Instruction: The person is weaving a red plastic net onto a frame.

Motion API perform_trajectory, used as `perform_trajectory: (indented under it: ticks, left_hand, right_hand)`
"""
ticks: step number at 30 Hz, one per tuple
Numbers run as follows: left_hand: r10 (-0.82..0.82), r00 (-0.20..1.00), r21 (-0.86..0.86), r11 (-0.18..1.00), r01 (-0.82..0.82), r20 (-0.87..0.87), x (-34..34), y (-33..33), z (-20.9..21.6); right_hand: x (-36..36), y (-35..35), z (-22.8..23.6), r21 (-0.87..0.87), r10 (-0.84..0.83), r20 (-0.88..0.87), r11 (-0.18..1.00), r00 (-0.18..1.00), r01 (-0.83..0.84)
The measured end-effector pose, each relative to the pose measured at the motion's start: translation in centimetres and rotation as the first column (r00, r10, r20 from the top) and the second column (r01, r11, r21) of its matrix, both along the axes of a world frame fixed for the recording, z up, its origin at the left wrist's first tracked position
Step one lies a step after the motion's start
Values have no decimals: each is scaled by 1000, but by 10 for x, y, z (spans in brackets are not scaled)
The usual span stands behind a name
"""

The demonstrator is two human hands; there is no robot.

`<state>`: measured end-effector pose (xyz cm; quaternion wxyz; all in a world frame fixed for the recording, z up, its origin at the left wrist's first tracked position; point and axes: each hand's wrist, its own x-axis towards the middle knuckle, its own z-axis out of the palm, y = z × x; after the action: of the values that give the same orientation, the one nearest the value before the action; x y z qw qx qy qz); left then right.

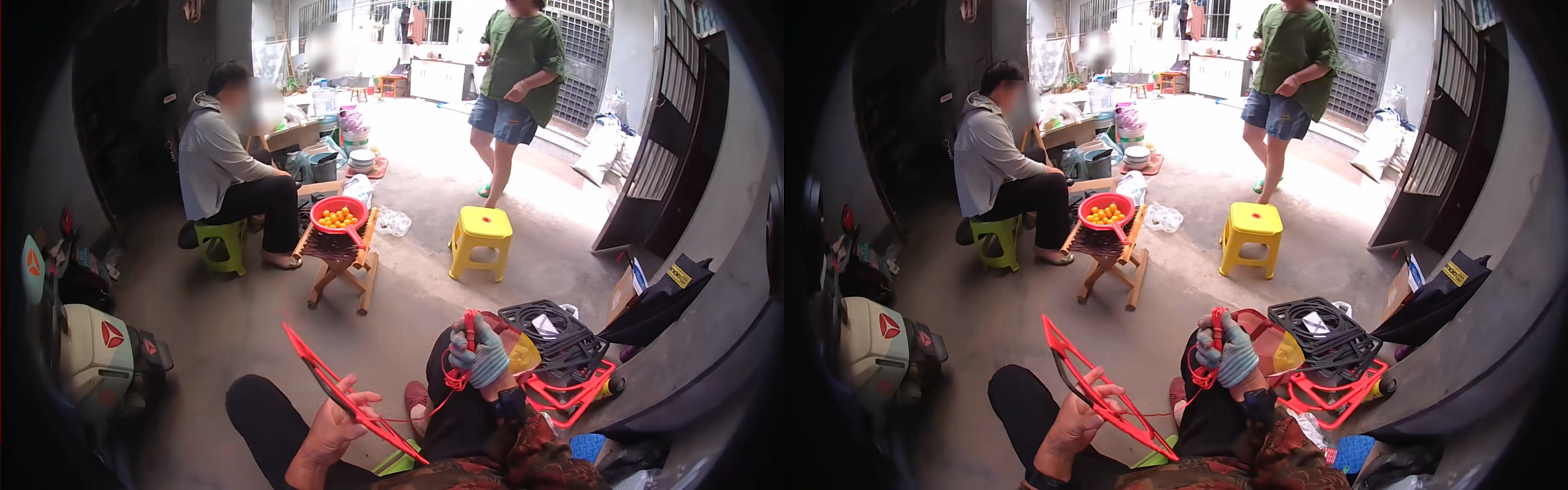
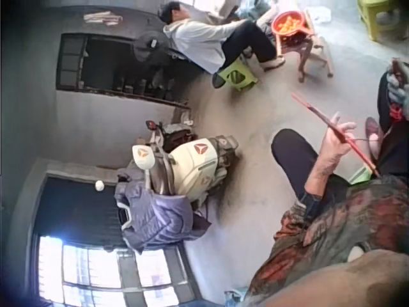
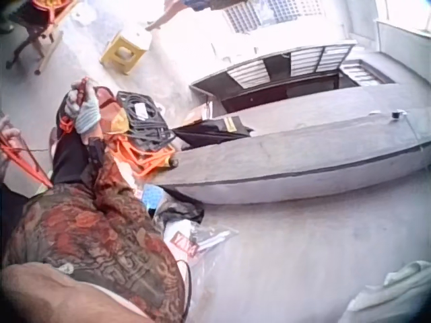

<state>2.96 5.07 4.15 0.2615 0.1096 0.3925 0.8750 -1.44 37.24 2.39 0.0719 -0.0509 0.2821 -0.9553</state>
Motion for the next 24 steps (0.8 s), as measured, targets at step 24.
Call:
perform_trajectory:
  ticks: [24]
  left_hand:
    - [387, 789, -504, 615, -606, -477, 47, 16, -30]
  right_hand:
    - [28, -35, 20, 129, 124, -73, 985, 990, -114]
